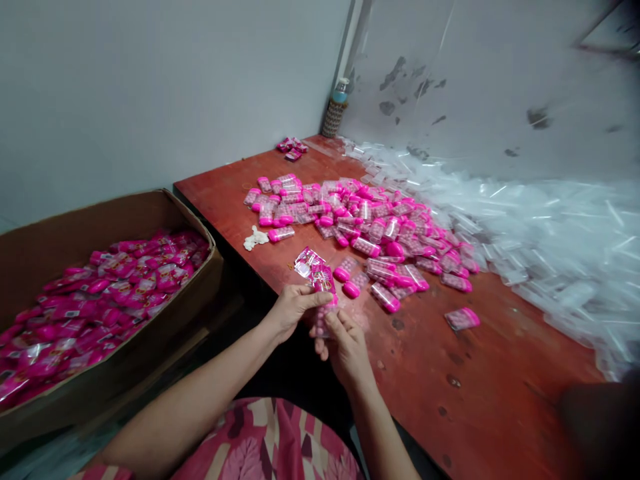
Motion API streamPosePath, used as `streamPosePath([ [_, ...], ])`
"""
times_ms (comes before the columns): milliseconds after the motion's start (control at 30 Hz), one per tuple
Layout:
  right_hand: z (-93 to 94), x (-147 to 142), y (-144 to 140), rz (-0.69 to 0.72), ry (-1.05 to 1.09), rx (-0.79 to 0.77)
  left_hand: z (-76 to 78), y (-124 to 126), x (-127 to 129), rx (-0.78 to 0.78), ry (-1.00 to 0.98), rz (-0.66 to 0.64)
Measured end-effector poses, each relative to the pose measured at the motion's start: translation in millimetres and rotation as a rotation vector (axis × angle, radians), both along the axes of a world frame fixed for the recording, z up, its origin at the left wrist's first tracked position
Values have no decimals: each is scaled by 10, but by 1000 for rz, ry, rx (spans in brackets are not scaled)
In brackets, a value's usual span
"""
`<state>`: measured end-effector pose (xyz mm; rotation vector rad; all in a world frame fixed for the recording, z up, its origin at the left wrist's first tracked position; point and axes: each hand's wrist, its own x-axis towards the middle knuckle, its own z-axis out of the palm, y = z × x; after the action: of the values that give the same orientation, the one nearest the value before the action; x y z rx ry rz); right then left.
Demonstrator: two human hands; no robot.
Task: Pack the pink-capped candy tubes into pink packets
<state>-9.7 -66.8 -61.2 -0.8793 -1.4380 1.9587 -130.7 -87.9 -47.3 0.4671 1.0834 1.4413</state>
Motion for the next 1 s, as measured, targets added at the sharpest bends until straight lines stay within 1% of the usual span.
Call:
streamPosePath([
  [33, -1, 4, 5, -27, -24, 28, -1, 0, 1, -2, 40, 9],
  [100, -4, 13, 12, -126, -119, 146, -4, -3, 14, -9, 91, 23],
  [133, -8, 18, 16, -155, -153, 187, -5, -8, 24, -12, 94, 27],
  [167, -13, 23, 23, -156, -157, 190, -6, -14, 37, -12, 83, 27],
  [200, -18, 27, 33, -131, -133, 151, -7, -22, 50, -9, 64, 23],
  [300, -29, 28, 63, -20, -4, -39, -6, -43, 79, 11, -2, -12],
  [333, -27, 25, 67, -15, 11, -57, -4, -47, 81, 13, -15, -22],
  [400, -8, 19, 56, -59, -7, -11, 4, -46, 66, 7, -33, -38],
  [467, 23, 23, 25, -120, -11, 30, 14, -41, 33, -9, -63, -5],
  [567, 55, 50, -18, -134, 72, -36, 12, -42, 0, -35, -127, 101],
  [600, 55, 57, -21, -124, 102, -69, 4, -49, 6, -42, -139, 111],
  [733, 21, 3, 22, -168, 165, -157, -23, -115, 105, -20, -195, 49],
  [800, 12, -59, 53, -174, 155, -151, 2, -182, 113, 15, -228, 35],
  [833, 14, -86, 65, -156, 141, -141, 30, -226, 79, 30, -237, 49],
  [867, 20, -105, 75, -131, 126, -131, 66, -278, 13, 50, -237, 91],
  [900, 27, -112, 83, -106, 114, -125, 107, -333, -84, 80, -229, 169],
  [933, 35, -108, 92, -87, 100, -123, 148, -388, -207, 120, -209, 283],
  [1000, 41, -73, 112, -83, 63, -112, 209, -476, -485, 243, -112, 566],
])
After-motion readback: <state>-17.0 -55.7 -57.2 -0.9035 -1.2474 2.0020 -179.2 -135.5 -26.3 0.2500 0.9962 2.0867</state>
